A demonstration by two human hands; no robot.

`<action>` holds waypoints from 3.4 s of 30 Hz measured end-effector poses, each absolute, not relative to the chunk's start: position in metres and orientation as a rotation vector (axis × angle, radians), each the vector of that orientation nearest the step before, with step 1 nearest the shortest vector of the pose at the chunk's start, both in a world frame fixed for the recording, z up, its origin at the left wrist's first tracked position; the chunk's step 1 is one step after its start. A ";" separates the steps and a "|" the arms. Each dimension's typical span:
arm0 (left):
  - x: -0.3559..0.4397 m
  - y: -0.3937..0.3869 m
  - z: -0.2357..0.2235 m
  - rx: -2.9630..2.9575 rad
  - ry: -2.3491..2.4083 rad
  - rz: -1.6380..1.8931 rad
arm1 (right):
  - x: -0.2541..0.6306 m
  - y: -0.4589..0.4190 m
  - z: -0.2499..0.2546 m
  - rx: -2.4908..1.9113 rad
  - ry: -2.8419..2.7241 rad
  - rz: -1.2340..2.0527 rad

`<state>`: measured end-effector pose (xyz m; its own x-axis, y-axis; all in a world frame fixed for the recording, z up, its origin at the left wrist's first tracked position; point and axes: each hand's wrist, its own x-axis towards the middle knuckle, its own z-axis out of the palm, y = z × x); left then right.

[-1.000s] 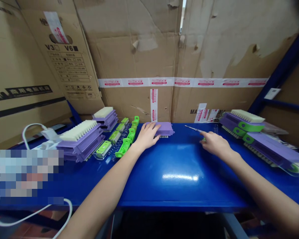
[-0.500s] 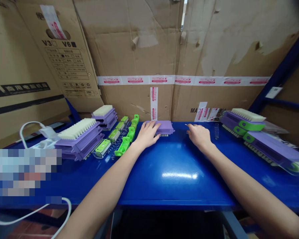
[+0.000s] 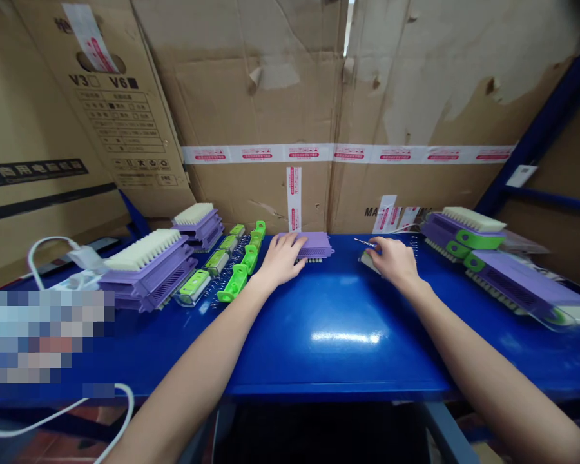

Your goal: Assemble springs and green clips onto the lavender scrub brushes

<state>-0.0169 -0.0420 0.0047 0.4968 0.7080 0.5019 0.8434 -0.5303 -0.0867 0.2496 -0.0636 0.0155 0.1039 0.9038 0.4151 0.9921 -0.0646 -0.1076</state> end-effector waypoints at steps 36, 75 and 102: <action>0.000 -0.028 0.002 -2.380 -1.373 -0.513 | 0.266 -0.061 0.018 -2.087 -1.826 -0.133; 0.006 -0.022 -0.001 -2.357 -1.384 -0.561 | 0.273 -0.060 0.016 -2.190 -1.694 -0.364; 0.007 -0.026 -0.004 -2.329 -1.416 -0.568 | 0.284 -0.056 0.013 -2.198 -1.606 -0.243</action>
<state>0.0068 -0.0256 -0.0039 0.4183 0.7525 0.5087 0.8954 -0.4356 -0.0919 0.2837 -0.0563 0.0130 0.3227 0.8708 0.3708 0.9416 -0.2556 -0.2192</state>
